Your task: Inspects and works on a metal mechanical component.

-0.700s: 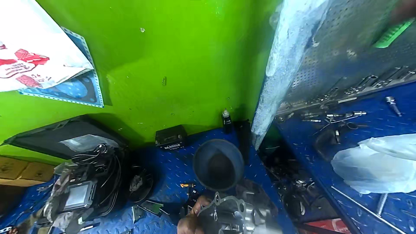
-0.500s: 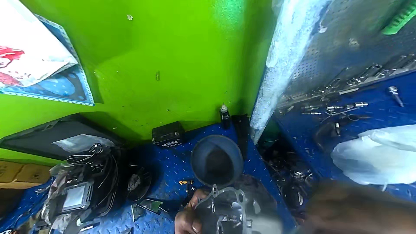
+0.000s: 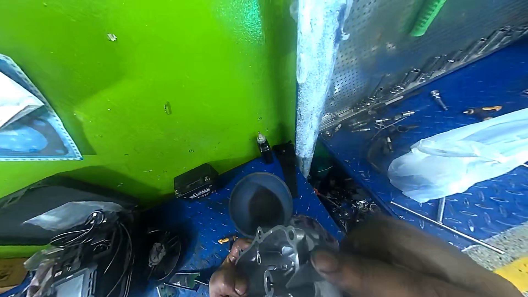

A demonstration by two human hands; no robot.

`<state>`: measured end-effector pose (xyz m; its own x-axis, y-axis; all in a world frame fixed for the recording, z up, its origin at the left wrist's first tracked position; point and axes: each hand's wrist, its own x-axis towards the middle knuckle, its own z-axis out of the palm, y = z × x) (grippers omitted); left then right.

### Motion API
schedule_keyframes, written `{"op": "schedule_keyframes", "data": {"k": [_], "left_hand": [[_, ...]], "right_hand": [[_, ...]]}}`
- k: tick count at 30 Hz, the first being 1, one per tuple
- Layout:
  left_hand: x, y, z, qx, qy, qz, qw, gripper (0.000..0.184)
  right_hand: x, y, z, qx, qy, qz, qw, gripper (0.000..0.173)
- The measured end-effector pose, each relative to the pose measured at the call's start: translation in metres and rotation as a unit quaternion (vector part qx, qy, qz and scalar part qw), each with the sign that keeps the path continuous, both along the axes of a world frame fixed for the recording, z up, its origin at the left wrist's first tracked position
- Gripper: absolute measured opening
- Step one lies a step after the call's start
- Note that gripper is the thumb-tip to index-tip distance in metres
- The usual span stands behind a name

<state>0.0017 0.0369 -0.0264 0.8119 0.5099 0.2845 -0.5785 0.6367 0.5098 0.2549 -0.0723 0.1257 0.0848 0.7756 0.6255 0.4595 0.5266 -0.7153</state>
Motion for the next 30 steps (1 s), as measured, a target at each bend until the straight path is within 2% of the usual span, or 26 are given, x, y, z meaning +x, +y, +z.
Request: {"op": "schedule_keyframes", "data": {"k": [5,9,14,17,18,23,27,30], "left_hand": [[0.002,0.005,-0.001,0.023,-0.016,0.001,1.000,0.049],[0.003,0.006,-0.002,0.019,-0.018,-0.009,1.000,0.050],[0.003,0.006,0.035,0.028,0.027,0.001,0.999,0.045],[0.001,0.009,0.003,0.026,-0.006,-0.007,1.000,0.050],[0.001,0.010,0.002,0.026,-0.008,-0.006,1.000,0.050],[0.008,0.008,0.053,0.056,0.014,-0.017,0.998,0.041],[0.009,0.008,0.054,0.052,0.022,-0.009,0.998,0.042],[0.006,0.012,0.043,0.063,0.012,-0.028,0.998,0.045]], "right_hand": [[-0.007,-0.006,-0.003,0.008,0.010,-0.006,1.000,0.024],[-0.009,-0.005,-0.002,0.011,-0.006,-0.055,0.998,0.023],[-0.013,-0.010,-0.007,0.012,0.017,-0.051,0.998,0.023],[-0.017,-0.007,-0.008,0.019,0.037,-0.081,0.996,0.021],[-0.018,-0.009,-0.010,0.020,0.043,-0.081,0.996,0.021],[-0.022,-0.017,-0.012,0.022,0.059,-0.072,0.995,0.020],[-0.027,-0.023,-0.011,0.017,0.059,-0.079,0.995,0.019],[-0.029,-0.025,-0.010,0.011,0.057,-0.098,0.994,0.021]]}}
